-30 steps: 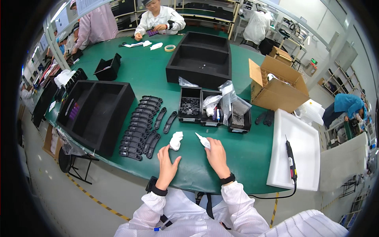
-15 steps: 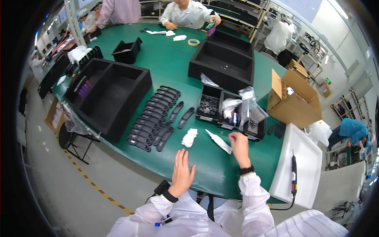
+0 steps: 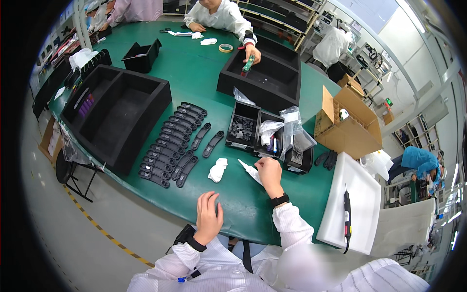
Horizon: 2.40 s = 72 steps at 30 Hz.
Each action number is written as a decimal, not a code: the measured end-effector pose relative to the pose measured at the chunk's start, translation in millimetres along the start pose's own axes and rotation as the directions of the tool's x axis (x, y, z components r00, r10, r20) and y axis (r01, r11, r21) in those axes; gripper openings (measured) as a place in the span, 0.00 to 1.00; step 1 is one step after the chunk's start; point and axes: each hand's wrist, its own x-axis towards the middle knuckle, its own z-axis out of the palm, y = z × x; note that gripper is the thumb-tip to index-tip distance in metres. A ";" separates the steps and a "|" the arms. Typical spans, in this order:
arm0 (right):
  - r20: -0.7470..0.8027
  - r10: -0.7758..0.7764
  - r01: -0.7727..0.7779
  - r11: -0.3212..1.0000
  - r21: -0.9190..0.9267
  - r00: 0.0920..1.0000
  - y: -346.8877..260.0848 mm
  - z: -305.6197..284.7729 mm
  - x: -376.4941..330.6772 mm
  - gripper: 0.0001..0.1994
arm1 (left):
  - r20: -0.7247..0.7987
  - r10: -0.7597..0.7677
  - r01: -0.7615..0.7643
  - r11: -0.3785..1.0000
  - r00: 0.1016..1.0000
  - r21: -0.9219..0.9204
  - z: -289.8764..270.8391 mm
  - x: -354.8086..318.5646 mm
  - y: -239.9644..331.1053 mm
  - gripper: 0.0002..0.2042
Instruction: Assembling a battery pack by applying adhesive and attaching housing components.
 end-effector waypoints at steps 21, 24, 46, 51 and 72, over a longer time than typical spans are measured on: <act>0.130 0.082 -0.150 0.316 0.937 0.988 -123.4 -124.9 -160.8 0.09 | 0.365 -0.085 0.358 0.490 0.927 -0.795 -84.1 3.7 89.9 0.08; 0.053 0.048 -0.069 0.471 0.880 0.997 -131.0 -131.2 -164.2 0.11 | 0.371 -0.099 0.368 0.504 0.923 -0.781 -84.3 -5.6 87.0 0.07; -0.167 -0.080 0.173 0.713 0.679 0.983 -127.7 -139.8 -172.3 0.12 | 0.375 -0.068 0.346 0.564 0.924 -0.750 -88.0 -7.8 105.1 0.06; -0.160 -0.092 0.175 0.740 0.649 0.983 -127.9 -135.0 -168.6 0.12 | 0.400 -0.136 0.411 0.504 0.906 -0.759 -82.2 -9.0 99.3 0.06; 0.062 0.199 -0.172 0.603 0.779 0.978 -110.0 -102.9 -172.7 0.09 | 0.588 -0.188 0.587 0.524 0.786 -0.617 -44.6 -17.0 68.7 0.11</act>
